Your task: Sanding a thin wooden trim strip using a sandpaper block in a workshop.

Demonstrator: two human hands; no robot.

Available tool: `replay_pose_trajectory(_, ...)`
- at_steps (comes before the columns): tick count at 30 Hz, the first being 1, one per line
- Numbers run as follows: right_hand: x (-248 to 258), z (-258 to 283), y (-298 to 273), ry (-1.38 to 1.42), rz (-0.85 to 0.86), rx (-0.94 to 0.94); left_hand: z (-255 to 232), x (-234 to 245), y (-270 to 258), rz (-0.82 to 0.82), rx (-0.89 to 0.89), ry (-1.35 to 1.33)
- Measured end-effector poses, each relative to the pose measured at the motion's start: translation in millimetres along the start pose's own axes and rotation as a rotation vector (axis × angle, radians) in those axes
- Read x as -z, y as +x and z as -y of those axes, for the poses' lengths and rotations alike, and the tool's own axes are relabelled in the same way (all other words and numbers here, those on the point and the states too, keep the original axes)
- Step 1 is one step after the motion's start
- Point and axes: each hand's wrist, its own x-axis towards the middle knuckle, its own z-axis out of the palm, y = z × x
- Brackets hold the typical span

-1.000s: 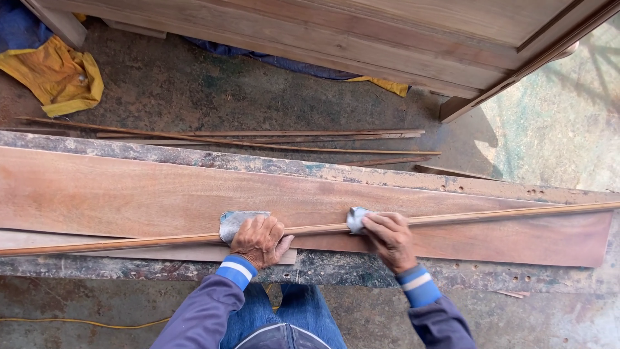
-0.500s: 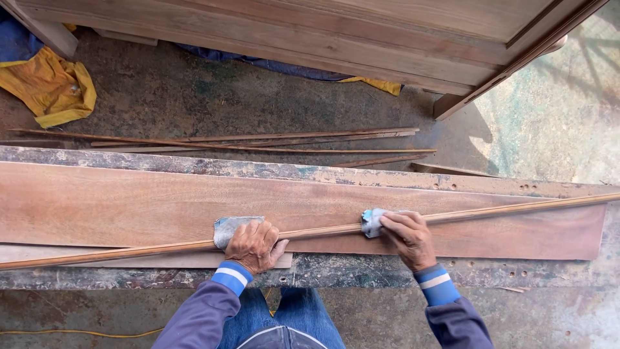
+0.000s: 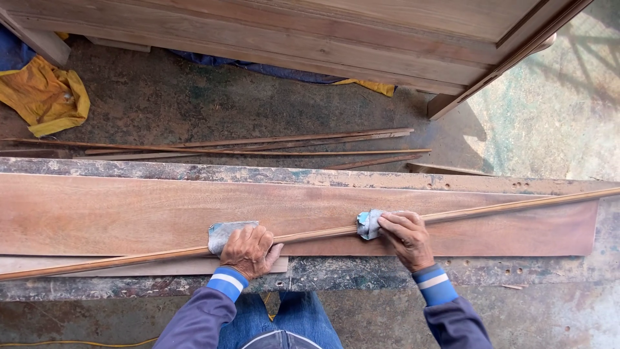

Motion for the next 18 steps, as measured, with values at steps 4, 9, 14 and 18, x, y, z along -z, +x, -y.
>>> replay_pose_trajectory(4,-59,56,13,0.081,-0.054,0.062,2,-5,-2,0.006,-0.008,0.014)
replay_pose_trajectory(9,-69,109,41,0.222,0.004,0.185,0,-3,-1,0.021,0.005,0.039)
replay_pose_trajectory(14,-13,1,-3,0.007,-0.049,0.078,0,-3,-1,0.004,0.005,0.031)
replay_pose_trajectory(18,-24,9,-4,0.045,-0.075,0.028,1,-4,-1,0.027,0.005,0.028)
